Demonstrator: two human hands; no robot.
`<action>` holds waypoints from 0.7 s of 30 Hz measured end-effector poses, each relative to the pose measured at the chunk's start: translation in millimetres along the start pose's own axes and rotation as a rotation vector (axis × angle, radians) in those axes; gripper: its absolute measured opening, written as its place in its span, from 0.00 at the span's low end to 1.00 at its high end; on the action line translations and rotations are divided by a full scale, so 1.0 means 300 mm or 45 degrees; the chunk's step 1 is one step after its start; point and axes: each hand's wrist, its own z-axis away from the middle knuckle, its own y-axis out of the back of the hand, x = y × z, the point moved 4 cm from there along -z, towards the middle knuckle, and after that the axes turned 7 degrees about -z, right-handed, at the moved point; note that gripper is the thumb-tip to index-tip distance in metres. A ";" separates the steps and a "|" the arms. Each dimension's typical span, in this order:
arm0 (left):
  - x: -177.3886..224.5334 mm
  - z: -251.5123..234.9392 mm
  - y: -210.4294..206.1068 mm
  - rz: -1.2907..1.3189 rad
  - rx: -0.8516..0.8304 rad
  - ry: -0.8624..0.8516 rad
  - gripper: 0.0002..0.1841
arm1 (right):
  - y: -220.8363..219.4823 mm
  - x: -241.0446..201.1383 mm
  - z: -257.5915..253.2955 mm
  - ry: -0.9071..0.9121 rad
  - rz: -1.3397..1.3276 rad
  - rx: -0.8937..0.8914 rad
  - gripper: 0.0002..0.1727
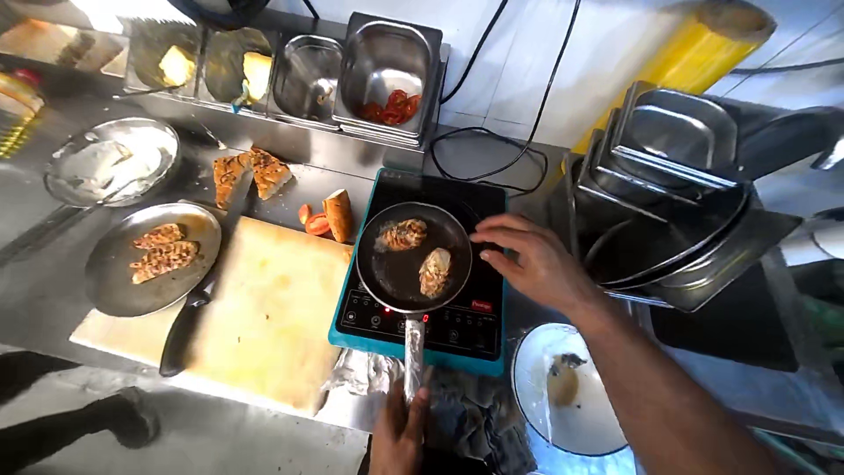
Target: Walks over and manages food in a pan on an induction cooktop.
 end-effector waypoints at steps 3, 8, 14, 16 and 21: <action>0.005 -0.025 0.015 -0.021 0.040 -0.032 0.17 | 0.026 0.006 0.143 -0.186 -0.029 0.240 0.09; 0.031 -0.143 0.063 -0.092 -0.054 -0.067 0.19 | 0.012 -0.025 0.315 -0.569 -0.031 0.477 0.10; 0.034 -0.141 0.106 -0.160 -0.125 -0.091 0.21 | -0.080 -0.069 0.342 -0.634 -0.080 0.496 0.04; 0.048 -0.207 0.125 -0.176 -0.188 -0.068 0.20 | -0.106 -0.091 0.297 -0.621 -0.061 0.476 0.05; -0.006 -0.108 0.177 -0.153 -0.230 -0.058 0.24 | -0.144 -0.148 0.240 -0.624 -0.037 0.514 0.12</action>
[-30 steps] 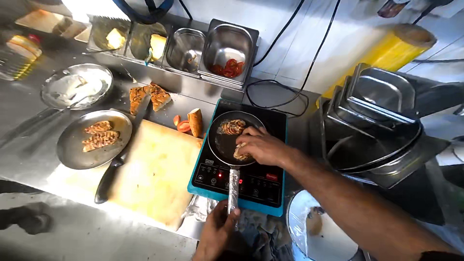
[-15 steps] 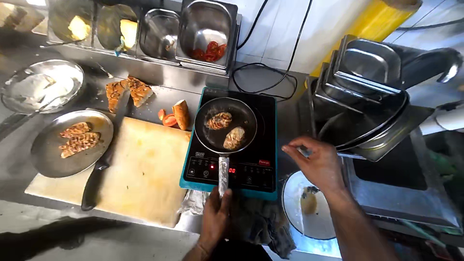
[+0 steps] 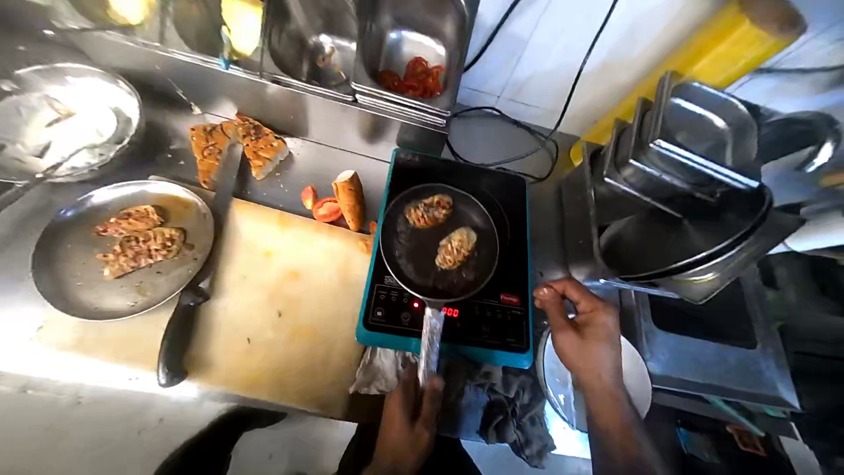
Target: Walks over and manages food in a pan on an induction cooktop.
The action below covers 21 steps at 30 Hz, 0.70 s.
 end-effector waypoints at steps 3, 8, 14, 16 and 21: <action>0.038 -0.062 0.032 -0.056 -0.038 -0.019 0.22 | -0.021 -0.011 0.015 -0.022 -0.015 0.073 0.11; 0.041 -0.120 0.065 -0.051 -0.177 0.034 0.21 | -0.030 -0.029 0.044 -0.183 -0.118 0.182 0.10; 0.045 -0.075 0.085 -0.047 -0.207 0.087 0.20 | -0.015 -0.012 0.079 -0.140 -0.140 0.185 0.04; 0.085 -0.150 0.080 -0.045 -0.234 0.095 0.20 | -0.022 -0.024 0.076 -0.120 -0.095 0.185 0.07; 0.026 -0.082 0.072 -0.076 -0.294 0.079 0.22 | -0.006 -0.007 0.118 -0.132 -0.057 0.240 0.16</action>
